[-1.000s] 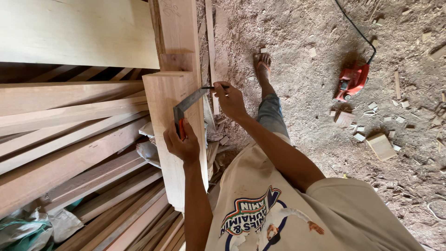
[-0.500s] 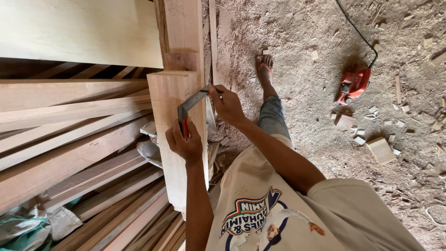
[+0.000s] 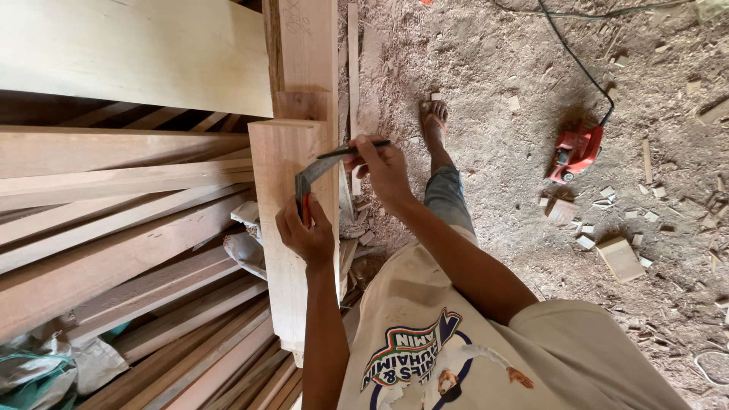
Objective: The person uses a try square and pencil to mark straight lines on a wooden plank. They repeatedly position the square, draw lines, and reposition the plank to mark multiple sections.
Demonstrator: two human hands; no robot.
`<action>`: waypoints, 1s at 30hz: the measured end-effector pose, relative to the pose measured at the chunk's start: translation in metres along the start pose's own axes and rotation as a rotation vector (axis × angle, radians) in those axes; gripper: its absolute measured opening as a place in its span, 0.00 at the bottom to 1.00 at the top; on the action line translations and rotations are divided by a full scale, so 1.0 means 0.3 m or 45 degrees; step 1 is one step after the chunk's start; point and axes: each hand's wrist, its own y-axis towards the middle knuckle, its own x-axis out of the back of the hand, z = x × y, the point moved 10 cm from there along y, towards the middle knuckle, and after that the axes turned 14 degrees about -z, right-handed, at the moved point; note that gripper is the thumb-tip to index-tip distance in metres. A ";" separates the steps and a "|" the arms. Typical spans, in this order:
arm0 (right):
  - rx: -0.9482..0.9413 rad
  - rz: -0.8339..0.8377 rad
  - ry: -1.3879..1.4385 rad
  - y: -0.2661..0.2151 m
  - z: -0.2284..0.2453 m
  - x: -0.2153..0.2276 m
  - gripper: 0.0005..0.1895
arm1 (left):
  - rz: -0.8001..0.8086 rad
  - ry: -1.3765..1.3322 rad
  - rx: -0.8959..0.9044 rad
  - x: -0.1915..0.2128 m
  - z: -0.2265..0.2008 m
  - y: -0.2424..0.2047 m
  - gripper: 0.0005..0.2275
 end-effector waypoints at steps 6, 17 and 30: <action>-0.106 -0.199 0.038 0.007 -0.090 0.171 0.17 | -0.003 -0.030 0.034 -0.042 0.012 0.009 0.11; -0.071 -0.291 0.017 0.036 -0.074 0.266 0.17 | -0.046 -0.094 0.045 -0.031 0.007 0.038 0.10; -0.034 -0.277 -0.019 0.047 -0.050 0.249 0.19 | -0.020 -0.104 0.079 -0.039 0.047 0.010 0.11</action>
